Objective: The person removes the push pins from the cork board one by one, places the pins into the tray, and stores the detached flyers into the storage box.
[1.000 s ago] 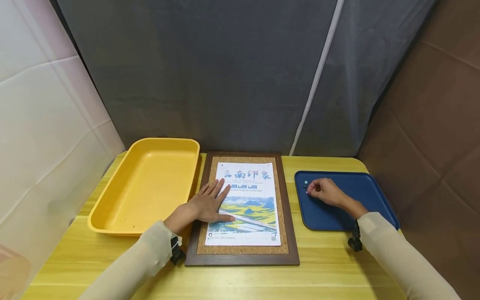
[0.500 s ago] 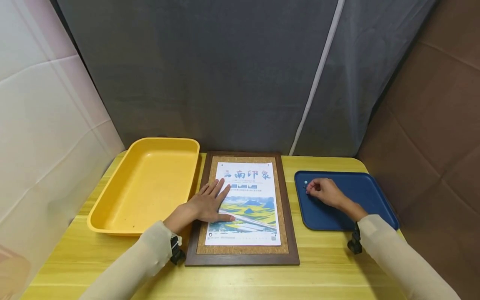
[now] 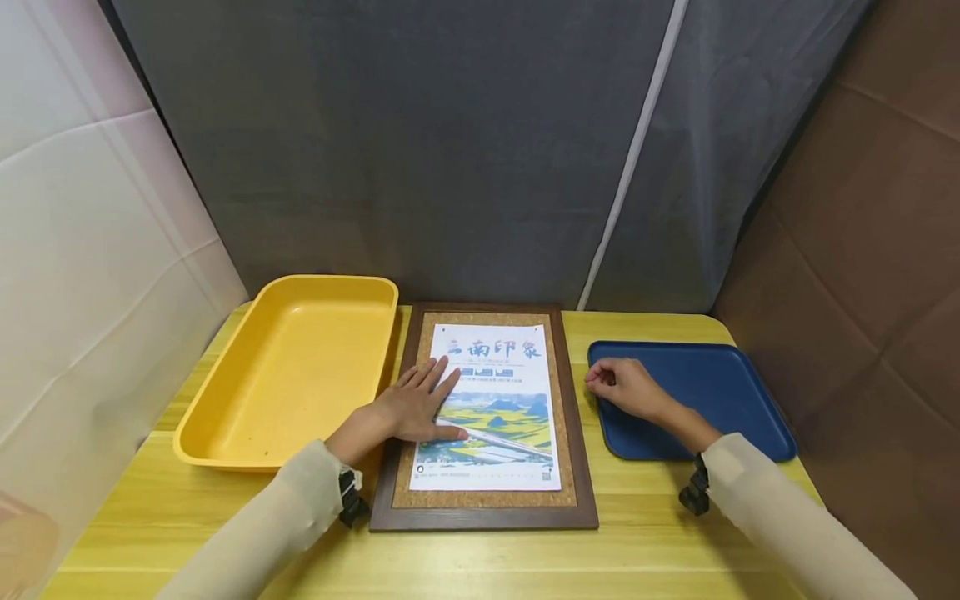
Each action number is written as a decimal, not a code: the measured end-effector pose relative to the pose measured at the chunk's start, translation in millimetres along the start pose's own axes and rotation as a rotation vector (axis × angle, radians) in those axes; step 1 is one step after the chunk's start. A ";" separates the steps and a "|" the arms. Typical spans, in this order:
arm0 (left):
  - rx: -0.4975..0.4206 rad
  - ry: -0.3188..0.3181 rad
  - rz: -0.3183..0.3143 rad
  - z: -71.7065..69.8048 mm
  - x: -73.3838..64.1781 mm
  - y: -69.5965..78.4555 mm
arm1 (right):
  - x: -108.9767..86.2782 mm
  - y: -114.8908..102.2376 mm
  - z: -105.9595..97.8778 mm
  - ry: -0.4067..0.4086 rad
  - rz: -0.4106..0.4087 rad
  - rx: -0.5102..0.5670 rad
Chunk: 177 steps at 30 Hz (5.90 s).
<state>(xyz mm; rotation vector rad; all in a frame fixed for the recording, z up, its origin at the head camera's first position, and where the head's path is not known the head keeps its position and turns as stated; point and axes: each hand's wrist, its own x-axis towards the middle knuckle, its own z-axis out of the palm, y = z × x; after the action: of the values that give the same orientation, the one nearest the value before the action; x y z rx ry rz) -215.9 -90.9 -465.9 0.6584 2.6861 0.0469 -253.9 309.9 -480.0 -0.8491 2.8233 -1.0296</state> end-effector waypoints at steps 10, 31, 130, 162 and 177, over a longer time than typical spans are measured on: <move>0.024 0.013 0.008 -5.7 1.0 0.7 | 5.7 -33.9 18.8 -0.031 -0.077 0.034; 0.027 -0.026 -0.030 -13.4 12.7 -8.8 | 14.5 -112.1 70.8 -0.136 -0.236 0.162; -0.012 -0.044 -0.066 -17.7 20.5 -11.3 | 29.1 -197.8 180.4 -0.079 -0.027 -0.007; 0.018 -0.053 -0.061 -17.2 19.6 -10.5 | 28.7 -181.4 157.7 -0.307 -0.153 0.253; 0.005 -0.057 -0.061 -17.6 18.6 -10.6 | 26.4 -163.8 143.6 -0.314 -0.247 0.273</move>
<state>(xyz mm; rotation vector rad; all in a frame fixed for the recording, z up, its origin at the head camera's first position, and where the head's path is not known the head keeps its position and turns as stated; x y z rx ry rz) -242.3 -91.0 -457.2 0.5701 2.6506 0.0059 -168.8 107.9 -489.6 -1.2229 2.2987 -1.1548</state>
